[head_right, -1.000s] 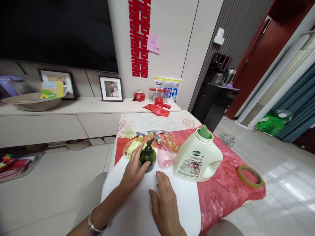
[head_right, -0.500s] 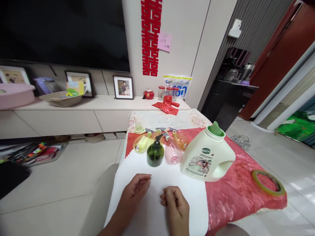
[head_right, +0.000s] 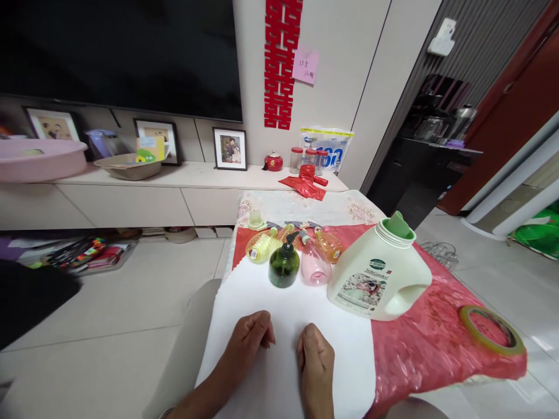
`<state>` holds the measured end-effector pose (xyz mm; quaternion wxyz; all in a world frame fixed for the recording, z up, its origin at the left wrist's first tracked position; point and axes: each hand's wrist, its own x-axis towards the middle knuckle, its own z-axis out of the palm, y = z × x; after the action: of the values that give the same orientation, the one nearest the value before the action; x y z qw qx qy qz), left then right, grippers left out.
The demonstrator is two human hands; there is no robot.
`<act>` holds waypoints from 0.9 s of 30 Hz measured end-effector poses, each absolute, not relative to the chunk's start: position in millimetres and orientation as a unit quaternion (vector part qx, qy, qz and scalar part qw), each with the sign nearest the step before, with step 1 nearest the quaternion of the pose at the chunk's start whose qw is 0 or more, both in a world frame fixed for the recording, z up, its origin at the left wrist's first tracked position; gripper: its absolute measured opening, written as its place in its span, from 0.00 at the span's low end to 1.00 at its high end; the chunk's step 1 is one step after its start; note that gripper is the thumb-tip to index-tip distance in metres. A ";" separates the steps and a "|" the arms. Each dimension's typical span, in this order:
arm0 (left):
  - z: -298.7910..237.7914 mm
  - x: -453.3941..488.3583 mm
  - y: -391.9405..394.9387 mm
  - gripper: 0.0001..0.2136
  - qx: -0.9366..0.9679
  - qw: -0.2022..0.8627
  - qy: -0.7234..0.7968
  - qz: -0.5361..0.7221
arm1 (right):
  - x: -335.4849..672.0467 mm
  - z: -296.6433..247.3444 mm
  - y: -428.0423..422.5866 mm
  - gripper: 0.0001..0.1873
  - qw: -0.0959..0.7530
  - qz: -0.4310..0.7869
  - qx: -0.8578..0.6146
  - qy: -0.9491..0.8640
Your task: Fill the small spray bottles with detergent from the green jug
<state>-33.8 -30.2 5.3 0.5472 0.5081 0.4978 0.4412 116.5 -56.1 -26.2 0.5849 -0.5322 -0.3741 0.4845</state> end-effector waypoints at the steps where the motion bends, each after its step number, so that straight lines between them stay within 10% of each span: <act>1: 5.2 -33.9 -30.8 0.33 0.514 0.543 0.499 0.438 | 117.3 -27.1 -56.4 0.29 0.579 0.480 -0.536 -0.382; 27: 6.2 -30.4 -35.8 0.32 0.564 0.480 0.561 0.370 | 110.3 -9.4 -55.2 0.31 0.463 0.398 -0.653 -0.449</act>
<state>-30.4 -35.8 6.2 0.4798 0.5643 0.5611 0.3695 110.3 -55.2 -9.4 0.4632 -0.6528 -0.4486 0.3976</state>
